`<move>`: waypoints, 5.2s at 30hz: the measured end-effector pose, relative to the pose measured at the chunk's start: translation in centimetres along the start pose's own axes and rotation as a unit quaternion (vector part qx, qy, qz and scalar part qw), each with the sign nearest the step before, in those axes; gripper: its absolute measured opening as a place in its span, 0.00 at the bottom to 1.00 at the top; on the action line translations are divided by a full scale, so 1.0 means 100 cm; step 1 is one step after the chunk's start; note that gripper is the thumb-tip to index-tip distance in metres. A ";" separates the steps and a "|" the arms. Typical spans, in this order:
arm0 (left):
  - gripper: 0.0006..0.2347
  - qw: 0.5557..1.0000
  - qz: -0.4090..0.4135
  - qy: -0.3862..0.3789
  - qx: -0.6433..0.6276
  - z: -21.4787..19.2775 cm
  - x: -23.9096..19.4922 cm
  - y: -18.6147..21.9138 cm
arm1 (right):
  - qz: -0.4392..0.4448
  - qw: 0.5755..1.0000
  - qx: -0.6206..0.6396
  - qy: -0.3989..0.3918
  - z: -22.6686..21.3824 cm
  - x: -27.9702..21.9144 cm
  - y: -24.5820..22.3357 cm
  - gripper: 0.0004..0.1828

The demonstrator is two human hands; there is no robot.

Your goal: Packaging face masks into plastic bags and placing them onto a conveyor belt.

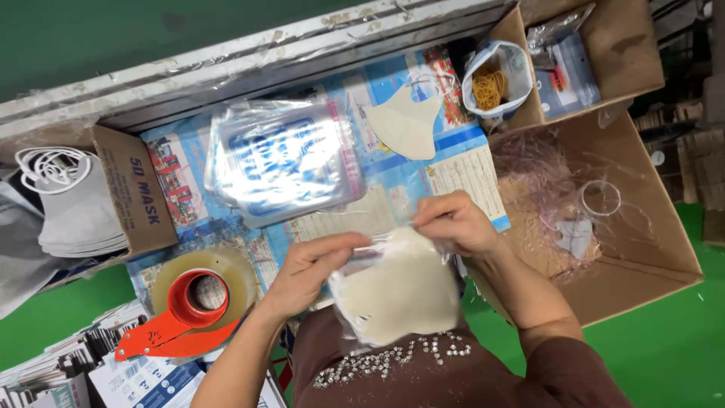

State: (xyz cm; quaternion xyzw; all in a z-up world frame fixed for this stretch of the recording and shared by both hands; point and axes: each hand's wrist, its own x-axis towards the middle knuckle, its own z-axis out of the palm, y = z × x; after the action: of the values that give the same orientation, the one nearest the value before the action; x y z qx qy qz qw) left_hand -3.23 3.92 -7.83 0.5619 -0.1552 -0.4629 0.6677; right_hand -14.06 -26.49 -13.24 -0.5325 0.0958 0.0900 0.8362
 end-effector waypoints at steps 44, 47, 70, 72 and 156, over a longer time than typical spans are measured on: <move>0.11 0.917 0.121 0.342 -0.164 -0.086 0.020 -0.101 | -0.039 0.547 -0.780 0.303 -0.134 0.411 -0.213 0.34; 0.12 0.926 0.098 0.332 -0.152 -0.074 0.028 -0.069 | -0.112 0.609 -0.744 0.251 -0.097 0.370 -0.235 0.27; 0.47 0.909 0.189 0.152 0.339 0.004 0.025 -0.044 | -0.118 0.901 -0.416 0.026 0.057 0.020 0.043 0.44; 0.55 0.985 0.105 0.083 -0.106 -0.005 0.011 -0.026 | -0.018 0.957 -0.285 0.045 0.056 0.014 0.037 0.37; 0.19 0.753 0.319 0.162 0.552 -0.011 0.017 0.095 | -0.135 0.966 -0.215 0.046 0.089 0.017 0.000 0.29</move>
State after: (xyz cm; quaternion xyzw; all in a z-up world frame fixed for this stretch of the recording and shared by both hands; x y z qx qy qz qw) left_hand 2.70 2.62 -0.20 0.8173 -0.4440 0.0410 0.3651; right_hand -11.80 -18.31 -9.96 -0.7111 0.0401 -0.0296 0.7013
